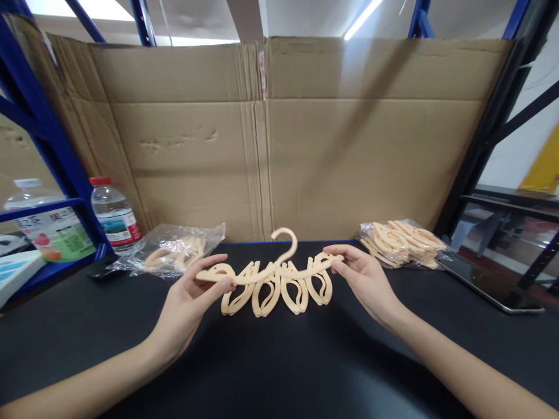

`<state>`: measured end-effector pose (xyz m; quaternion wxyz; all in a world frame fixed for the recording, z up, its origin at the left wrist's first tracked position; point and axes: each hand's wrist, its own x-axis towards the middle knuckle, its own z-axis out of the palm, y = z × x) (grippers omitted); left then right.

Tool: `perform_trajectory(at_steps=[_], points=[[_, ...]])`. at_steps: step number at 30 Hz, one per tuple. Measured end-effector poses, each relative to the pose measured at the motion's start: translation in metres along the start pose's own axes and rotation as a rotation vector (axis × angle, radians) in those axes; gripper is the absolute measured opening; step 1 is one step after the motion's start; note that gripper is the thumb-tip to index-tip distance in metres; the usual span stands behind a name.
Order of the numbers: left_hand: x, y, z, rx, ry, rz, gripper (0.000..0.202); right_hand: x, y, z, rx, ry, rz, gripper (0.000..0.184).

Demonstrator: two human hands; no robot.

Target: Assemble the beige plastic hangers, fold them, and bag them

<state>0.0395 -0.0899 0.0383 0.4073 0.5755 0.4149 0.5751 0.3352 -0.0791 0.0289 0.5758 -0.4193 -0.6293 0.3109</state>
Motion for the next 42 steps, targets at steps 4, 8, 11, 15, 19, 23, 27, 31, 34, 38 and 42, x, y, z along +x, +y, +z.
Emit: perform_trajectory(at_steps=[4,8,11,15,19,23,27,31,34,38,42], points=[[-0.002,0.002,0.002,-0.051,-0.021,-0.009,0.044,-0.005,-0.007,0.008,0.164,-0.041,0.081,0.035],[-0.008,0.005,0.007,-0.009,-0.139,-0.048,0.023,-0.015,-0.013,0.022,0.323,-0.084,0.188,0.036],[-0.015,0.005,0.012,-0.009,-0.233,-0.099,0.023,-0.022,-0.012,0.032,0.413,-0.109,0.251,0.034],[-0.02,0.002,0.016,-0.028,-0.288,-0.157,0.026,-0.031,-0.013,0.042,0.376,-0.238,0.258,0.024],[-0.023,0.003,0.018,-0.032,-0.309,-0.165,0.026,-0.038,-0.022,0.044,0.193,-0.472,0.191,0.018],[-0.024,0.007,0.019,-0.032,-0.339,-0.137,0.024,-0.04,-0.03,0.043,0.131,-0.571,0.153,0.026],[-0.025,0.007,0.018,0.007,-0.384,-0.075,0.019,-0.043,-0.033,0.043,0.119,-0.592,0.185,0.032],[-0.027,0.005,0.018,0.032,-0.429,-0.061,0.019,-0.047,-0.038,0.045,0.108,-0.626,0.169,0.032],[-0.027,0.006,0.018,0.03,-0.41,-0.102,0.022,-0.048,-0.04,0.044,0.065,-0.623,0.121,0.03],[-0.025,0.008,0.019,0.013,-0.336,-0.172,0.027,-0.046,-0.038,0.044,0.034,-0.597,0.101,0.027],[-0.026,0.005,0.021,0.016,-0.318,-0.186,0.027,-0.046,-0.039,0.044,-0.008,-0.622,0.076,0.026]])
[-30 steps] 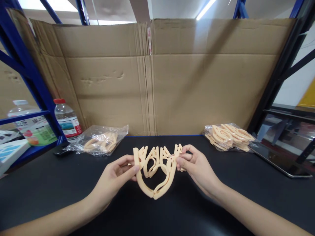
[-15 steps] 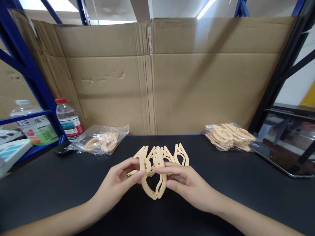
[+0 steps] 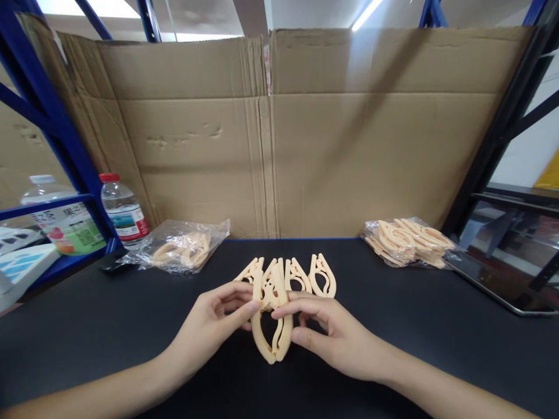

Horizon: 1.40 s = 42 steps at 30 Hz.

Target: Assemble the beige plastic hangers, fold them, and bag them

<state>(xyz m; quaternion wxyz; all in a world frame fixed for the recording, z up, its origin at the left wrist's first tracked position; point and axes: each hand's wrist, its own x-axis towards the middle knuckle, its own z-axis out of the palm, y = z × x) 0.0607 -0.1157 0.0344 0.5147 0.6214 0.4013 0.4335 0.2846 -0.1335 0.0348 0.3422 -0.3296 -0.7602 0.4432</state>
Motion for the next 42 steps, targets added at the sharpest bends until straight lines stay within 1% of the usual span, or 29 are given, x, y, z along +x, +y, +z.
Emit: perform_trajectory(at_steps=[3,7,9,10,11,12,15,16,17,18,19,21,23,25,27,30,33,38,40,42], points=[[-0.001,-0.003,0.002,0.014,-0.032,0.038,0.024,0.0,-0.003,0.0,0.005,-0.047,0.014,0.026],[-0.001,-0.004,0.003,-0.032,-0.045,0.032,0.028,0.002,-0.004,-0.002,0.135,-0.075,0.037,0.028],[0.0,-0.003,0.002,-0.041,-0.055,0.034,0.034,0.003,-0.003,-0.008,0.173,-0.056,0.045,0.03],[0.0,-0.003,0.001,-0.025,-0.059,0.043,0.036,0.004,-0.002,-0.014,0.171,-0.023,0.056,0.031],[0.0,-0.003,0.0,0.007,-0.061,0.054,0.037,0.004,0.0,-0.022,0.16,0.035,0.071,0.033],[0.0,-0.003,-0.001,0.049,-0.063,0.07,0.037,0.005,0.003,-0.031,0.142,0.119,0.089,0.034],[-0.002,-0.004,-0.005,0.173,-0.062,0.114,0.033,0.007,0.016,-0.069,0.048,0.426,0.164,0.037],[-0.002,-0.005,-0.006,0.197,-0.062,0.12,0.032,0.006,0.021,-0.083,-0.009,0.485,0.202,0.037],[-0.003,-0.006,-0.007,0.212,-0.062,0.124,0.032,0.006,0.027,-0.095,-0.075,0.516,0.243,0.038],[-0.002,-0.006,-0.007,0.221,-0.063,0.128,0.031,0.006,0.032,-0.106,-0.141,0.513,0.293,0.039],[-0.002,-0.007,-0.007,0.229,-0.065,0.131,0.031,0.005,0.037,-0.114,-0.203,0.496,0.34,0.038],[-0.001,-0.007,-0.008,0.258,-0.068,0.147,0.031,0.005,0.045,-0.123,-0.313,0.44,0.415,0.037],[0.0,-0.007,-0.008,0.314,-0.068,0.185,0.031,0.004,0.05,-0.123,-0.404,0.371,0.441,0.036],[0.0,-0.007,-0.008,0.384,-0.07,0.243,0.03,0.004,0.051,-0.119,-0.474,0.294,0.423,0.037],[-0.001,-0.008,-0.009,0.448,-0.084,0.317,0.03,0.002,0.048,-0.113,-0.535,0.225,0.397,0.037],[-0.003,-0.01,-0.011,0.54,-0.135,0.432,0.032,-0.001,0.043,-0.107,-0.606,0.168,0.399,0.039],[-0.005,-0.01,-0.013,0.674,-0.183,0.503,0.036,-0.005,0.038,-0.104,-0.668,0.138,0.392,0.042],[-0.003,-0.006,-0.014,0.853,-0.273,0.565,0.037,-0.011,0.028,-0.097,-0.766,0.111,0.366,0.049],[-0.002,-0.005,-0.014,0.921,-0.281,0.567,0.037,-0.012,0.022,-0.09,-0.804,0.112,0.375,0.055],[0.0,-0.005,-0.015,0.997,-0.266,0.552,0.043,-0.012,0.017,-0.079,-0.86,0.119,0.362,0.065]])
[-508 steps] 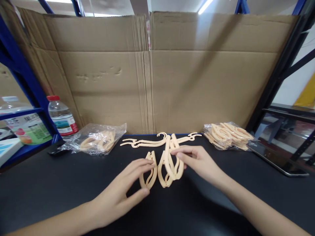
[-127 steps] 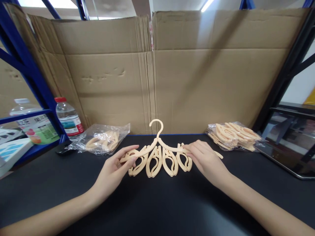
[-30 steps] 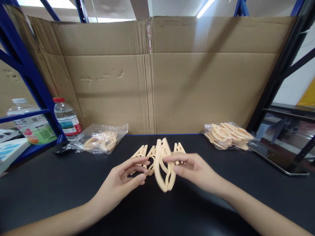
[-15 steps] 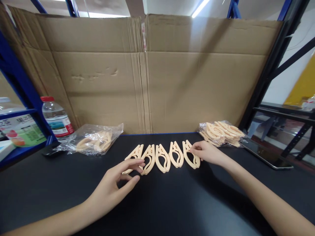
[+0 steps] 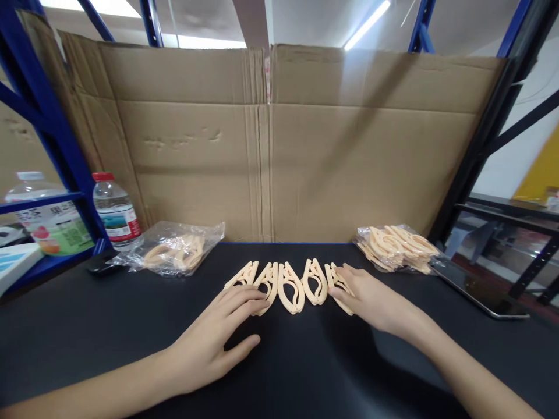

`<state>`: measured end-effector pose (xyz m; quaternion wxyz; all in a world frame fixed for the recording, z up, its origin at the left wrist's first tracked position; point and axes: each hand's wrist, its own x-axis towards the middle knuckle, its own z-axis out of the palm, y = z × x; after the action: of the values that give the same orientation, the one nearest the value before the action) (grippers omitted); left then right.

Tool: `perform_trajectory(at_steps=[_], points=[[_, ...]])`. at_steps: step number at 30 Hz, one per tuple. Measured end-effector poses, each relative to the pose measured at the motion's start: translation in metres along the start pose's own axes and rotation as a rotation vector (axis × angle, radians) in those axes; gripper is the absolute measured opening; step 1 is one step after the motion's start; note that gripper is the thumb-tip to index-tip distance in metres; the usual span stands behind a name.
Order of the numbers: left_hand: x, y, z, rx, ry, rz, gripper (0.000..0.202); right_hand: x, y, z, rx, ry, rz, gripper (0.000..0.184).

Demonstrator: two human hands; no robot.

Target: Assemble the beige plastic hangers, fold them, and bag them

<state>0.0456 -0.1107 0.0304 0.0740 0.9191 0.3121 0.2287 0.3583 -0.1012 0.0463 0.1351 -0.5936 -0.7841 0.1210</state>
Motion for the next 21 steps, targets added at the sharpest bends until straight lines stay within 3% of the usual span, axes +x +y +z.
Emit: perform_trajectory(at_steps=[4,10,21], points=[[0.001,-0.005,0.004,0.112,-0.08,-0.07,0.063,-0.006,-0.026,0.021,-0.064,0.015,-0.081,0.07],[0.011,-0.01,0.018,0.141,-0.202,-0.192,0.068,-0.001,-0.043,0.053,-0.073,-0.074,-0.173,0.067],[0.075,-0.055,0.028,0.22,-0.176,-0.343,0.069,0.082,-0.032,0.054,-0.159,-0.017,-0.117,0.069]])
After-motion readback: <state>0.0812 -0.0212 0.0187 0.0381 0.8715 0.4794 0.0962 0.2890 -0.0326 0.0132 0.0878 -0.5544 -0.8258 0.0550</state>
